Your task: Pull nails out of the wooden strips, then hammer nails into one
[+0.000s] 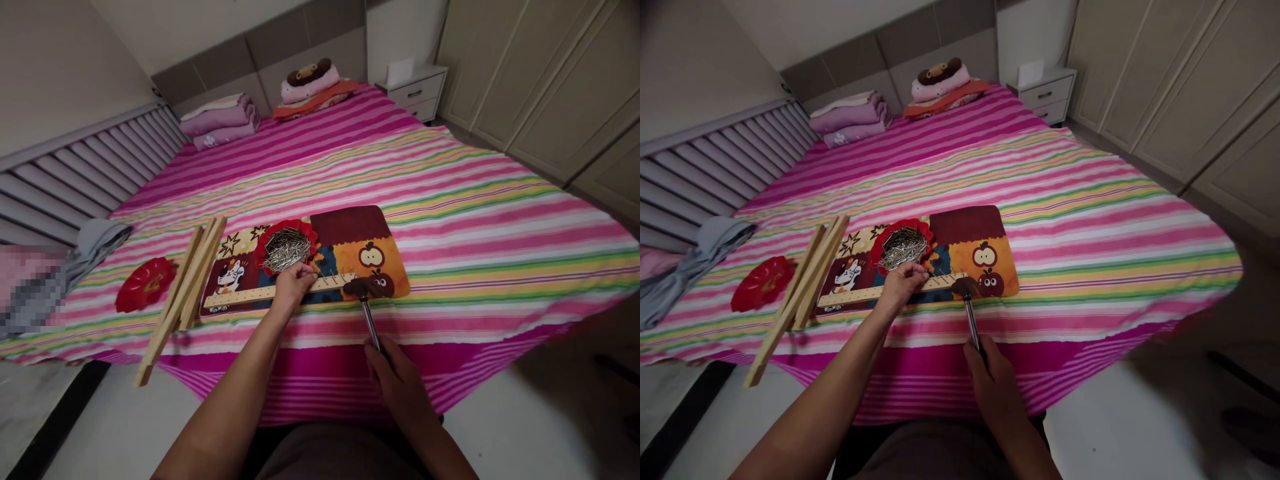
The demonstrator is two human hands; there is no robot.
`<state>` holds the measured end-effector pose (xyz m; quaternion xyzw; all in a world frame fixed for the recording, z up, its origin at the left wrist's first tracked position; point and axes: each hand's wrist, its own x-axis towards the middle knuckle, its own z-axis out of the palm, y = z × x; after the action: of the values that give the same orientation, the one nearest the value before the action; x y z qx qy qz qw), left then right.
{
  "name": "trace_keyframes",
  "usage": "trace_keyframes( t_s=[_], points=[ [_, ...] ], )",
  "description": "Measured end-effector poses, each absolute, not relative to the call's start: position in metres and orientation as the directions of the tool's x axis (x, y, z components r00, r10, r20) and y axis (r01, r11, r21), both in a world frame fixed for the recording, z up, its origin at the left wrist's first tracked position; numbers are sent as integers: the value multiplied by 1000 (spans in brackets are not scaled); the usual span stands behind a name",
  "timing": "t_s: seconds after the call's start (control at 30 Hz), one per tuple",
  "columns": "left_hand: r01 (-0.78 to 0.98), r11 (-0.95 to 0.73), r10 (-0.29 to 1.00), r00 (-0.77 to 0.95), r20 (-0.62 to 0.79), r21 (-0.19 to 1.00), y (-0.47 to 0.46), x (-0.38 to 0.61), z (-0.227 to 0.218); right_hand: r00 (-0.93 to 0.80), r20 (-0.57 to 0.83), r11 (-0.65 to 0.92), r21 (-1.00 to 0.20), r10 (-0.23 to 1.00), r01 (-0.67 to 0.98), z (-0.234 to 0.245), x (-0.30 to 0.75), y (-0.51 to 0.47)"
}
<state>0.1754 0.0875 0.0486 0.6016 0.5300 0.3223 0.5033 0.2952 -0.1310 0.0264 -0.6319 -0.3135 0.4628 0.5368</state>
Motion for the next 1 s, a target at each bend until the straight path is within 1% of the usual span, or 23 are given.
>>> trace_keyframes(
  t_s=[0.33, 0.53, 0.7, 0.87, 1.0],
  points=[
    [382, -17, 968, 237, -80, 924, 84, 173, 47, 373, -273, -229, -961, 887, -159, 32, 294, -132],
    [454, -93, 970, 242, -23, 886, 79, 172, 49, 363, -263, -221, -963, 894, -154, 31, 293, -132],
    [528, -166, 968, 248, 36, 833, 77, 172, 51, 362, -253, -221, -967, 897, -128, 29, 294, -131],
    [619, -210, 965, 255, 60, 757, 75, 175, 51, 342, -242, -224, -970, 908, -93, 27, 294, -131],
    [711, -219, 967, 247, 55, 668, 75, 170, 55, 364, -263, -228, -964, 893, -137, 31, 293, -131]
  ],
)
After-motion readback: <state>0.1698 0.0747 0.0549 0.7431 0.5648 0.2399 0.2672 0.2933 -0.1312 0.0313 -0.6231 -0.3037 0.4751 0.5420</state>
